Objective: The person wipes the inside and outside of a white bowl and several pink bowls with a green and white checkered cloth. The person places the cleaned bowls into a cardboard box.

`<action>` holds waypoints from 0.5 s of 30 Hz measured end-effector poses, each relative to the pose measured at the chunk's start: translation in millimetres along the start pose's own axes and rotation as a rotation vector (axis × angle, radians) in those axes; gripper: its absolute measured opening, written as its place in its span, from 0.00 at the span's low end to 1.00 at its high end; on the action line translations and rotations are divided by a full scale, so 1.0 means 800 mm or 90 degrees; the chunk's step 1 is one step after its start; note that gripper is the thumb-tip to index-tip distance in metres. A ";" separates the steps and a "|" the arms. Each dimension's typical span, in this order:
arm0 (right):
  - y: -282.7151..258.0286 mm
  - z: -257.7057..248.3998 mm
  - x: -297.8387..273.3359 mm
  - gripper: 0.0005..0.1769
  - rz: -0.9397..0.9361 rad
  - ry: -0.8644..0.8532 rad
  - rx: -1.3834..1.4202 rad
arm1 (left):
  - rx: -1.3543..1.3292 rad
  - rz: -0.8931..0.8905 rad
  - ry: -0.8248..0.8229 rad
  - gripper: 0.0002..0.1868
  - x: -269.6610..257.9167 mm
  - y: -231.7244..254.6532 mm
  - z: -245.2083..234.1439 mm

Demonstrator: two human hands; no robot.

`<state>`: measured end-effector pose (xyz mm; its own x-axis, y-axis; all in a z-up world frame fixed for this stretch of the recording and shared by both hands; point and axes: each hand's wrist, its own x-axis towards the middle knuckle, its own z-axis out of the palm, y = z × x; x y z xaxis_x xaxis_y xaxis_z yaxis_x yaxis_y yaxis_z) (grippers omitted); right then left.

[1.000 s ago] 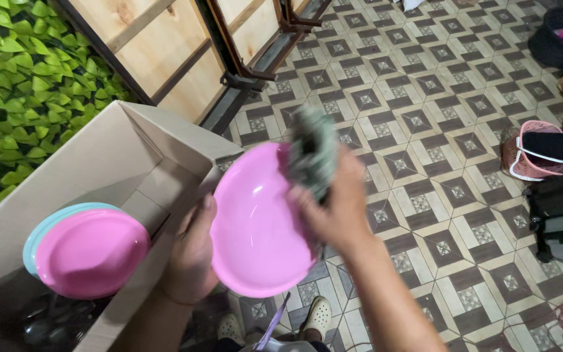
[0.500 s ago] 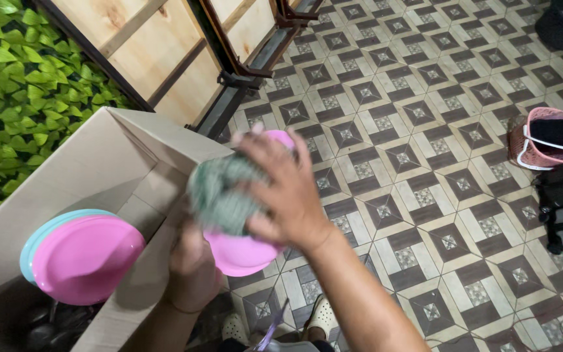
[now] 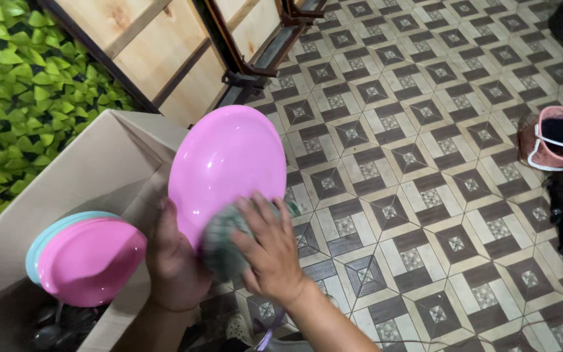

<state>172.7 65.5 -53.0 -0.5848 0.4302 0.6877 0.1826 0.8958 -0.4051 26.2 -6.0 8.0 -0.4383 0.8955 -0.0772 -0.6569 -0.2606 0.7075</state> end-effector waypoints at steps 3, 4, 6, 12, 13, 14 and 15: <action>0.024 -0.027 0.063 0.38 -0.044 -0.062 -0.031 | -0.067 0.040 -0.003 0.27 0.005 -0.004 0.003; 0.038 -0.036 0.084 0.35 -0.062 -0.055 -0.040 | -0.035 0.047 -0.009 0.28 0.002 -0.003 0.006; 0.063 -0.052 0.112 0.32 -0.001 -0.045 -0.093 | 0.026 0.061 -0.019 0.29 -0.009 -0.004 0.014; 0.078 -0.019 0.048 0.29 0.239 0.153 0.181 | -0.054 0.003 0.037 0.30 -0.004 -0.006 -0.003; 0.065 -0.007 0.026 0.31 0.228 0.158 0.156 | 0.004 0.027 0.051 0.30 -0.002 -0.010 -0.012; 0.045 0.007 0.007 0.33 0.216 0.163 0.132 | 0.061 0.051 0.064 0.31 0.002 -0.013 -0.022; 0.023 0.017 -0.006 0.28 0.164 0.102 0.103 | 0.118 0.074 0.075 0.31 0.005 -0.014 -0.031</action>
<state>168.1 78.9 -71.9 -0.4016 0.6635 0.6313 0.1733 0.7319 -0.6590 16.7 -8.3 -17.7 -0.5796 0.8126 -0.0617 -0.4790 -0.2784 0.8325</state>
